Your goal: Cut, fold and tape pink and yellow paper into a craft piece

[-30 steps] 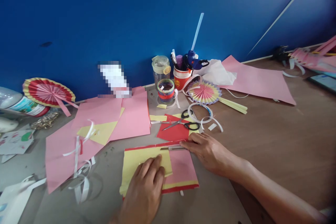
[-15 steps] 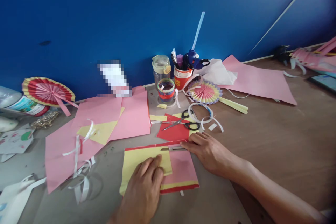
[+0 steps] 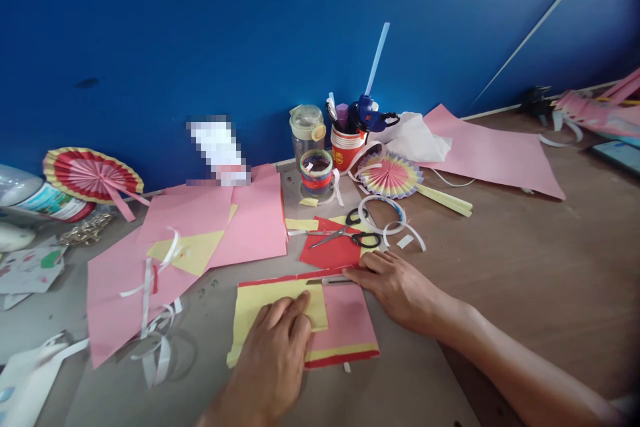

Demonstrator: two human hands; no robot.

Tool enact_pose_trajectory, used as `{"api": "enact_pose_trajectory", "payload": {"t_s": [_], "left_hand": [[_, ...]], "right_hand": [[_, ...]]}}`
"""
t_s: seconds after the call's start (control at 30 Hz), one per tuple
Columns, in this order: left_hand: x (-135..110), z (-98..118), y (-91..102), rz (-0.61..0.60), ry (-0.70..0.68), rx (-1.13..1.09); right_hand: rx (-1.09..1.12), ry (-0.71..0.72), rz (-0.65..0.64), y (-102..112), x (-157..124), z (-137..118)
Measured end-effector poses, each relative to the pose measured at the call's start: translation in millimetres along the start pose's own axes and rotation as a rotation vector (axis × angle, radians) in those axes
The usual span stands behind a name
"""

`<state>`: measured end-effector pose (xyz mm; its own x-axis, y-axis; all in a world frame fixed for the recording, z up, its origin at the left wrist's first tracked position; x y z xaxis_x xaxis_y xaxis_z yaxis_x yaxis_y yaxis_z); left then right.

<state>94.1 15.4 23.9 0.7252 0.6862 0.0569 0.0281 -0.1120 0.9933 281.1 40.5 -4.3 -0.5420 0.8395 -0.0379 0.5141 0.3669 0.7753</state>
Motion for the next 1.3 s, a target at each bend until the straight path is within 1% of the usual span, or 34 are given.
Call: {"api": "enact_pose_trajectory", "payload": {"t_s": [0.1, 0.3, 0.43, 0.63, 0.7, 0.8, 0.87, 0.93, 1.0, 1.07, 1.17, 1.23, 1.3], "left_hand": [[1.9, -1.6, 0.7, -0.037, -0.011, -0.012], [4.2, -2.6, 6.5, -0.024, -0.010, -0.058], [5.0, -4.2, 7.0, -0.048, -0.009, -0.079], [11.3, -15.6, 12.9, -0.069, -0.055, -0.144], [18.4, -22.0, 16.7, -0.071, -0.068, -0.141], [36.2, -33.0, 21.5, -0.069, -0.112, -0.089], [52.2, -40.8, 25.2, -0.023, -0.163, -0.043], [69.3, -48.4, 24.5, 0.003, -0.211, 0.037], [84.9, -55.4, 18.3, 0.015, -0.237, 0.140], [96.6, -60.8, 7.3, 0.033, -0.235, 0.220], [103.8, -63.3, -13.9, 0.093, -0.222, 0.304], [102.5, -63.0, -23.9, 0.186, -0.204, 0.325], [97.5, -63.2, -25.7, 0.308, -0.173, 0.311]], "right_hand": [[-0.017, -0.009, -0.006, 0.8, 0.4, -0.8], [-0.028, 0.000, 0.013, 2.9, 1.1, -2.3], [-0.036, -0.010, 0.002, 2.2, 1.6, -2.4], [-0.068, -0.051, -0.009, -0.1, 2.7, -1.4], [-0.078, -0.062, -0.001, -0.8, 3.1, -0.2], [-0.073, -0.069, -0.001, -2.3, 3.3, 1.6], [-0.071, -0.069, -0.006, -2.7, 3.4, 2.0], [-0.078, -0.073, -0.012, -1.9, 3.8, 1.4], [-0.081, -0.083, -0.031, -0.6, 4.4, 0.1], [-0.077, -0.094, -0.059, 0.6, 5.1, -1.4], [-0.067, -0.095, -0.092, 2.3, 6.0, -3.9], [-0.055, -0.092, -0.105, 3.0, 6.4, -5.1], [-0.040, -0.097, -0.119, 3.0, 6.7, -5.2]]}}
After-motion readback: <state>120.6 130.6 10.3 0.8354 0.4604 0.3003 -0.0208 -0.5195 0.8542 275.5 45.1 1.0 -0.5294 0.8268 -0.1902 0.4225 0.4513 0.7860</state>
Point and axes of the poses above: each hand's wrist, its own x-axis towards the middle knuckle, its own y-axis out of the back of the hand, z = x × y, the point moved 6 cm from there along x, towards the middle knuckle, and after that the axes turned 15 degrees about x, right-handed, at the moved point
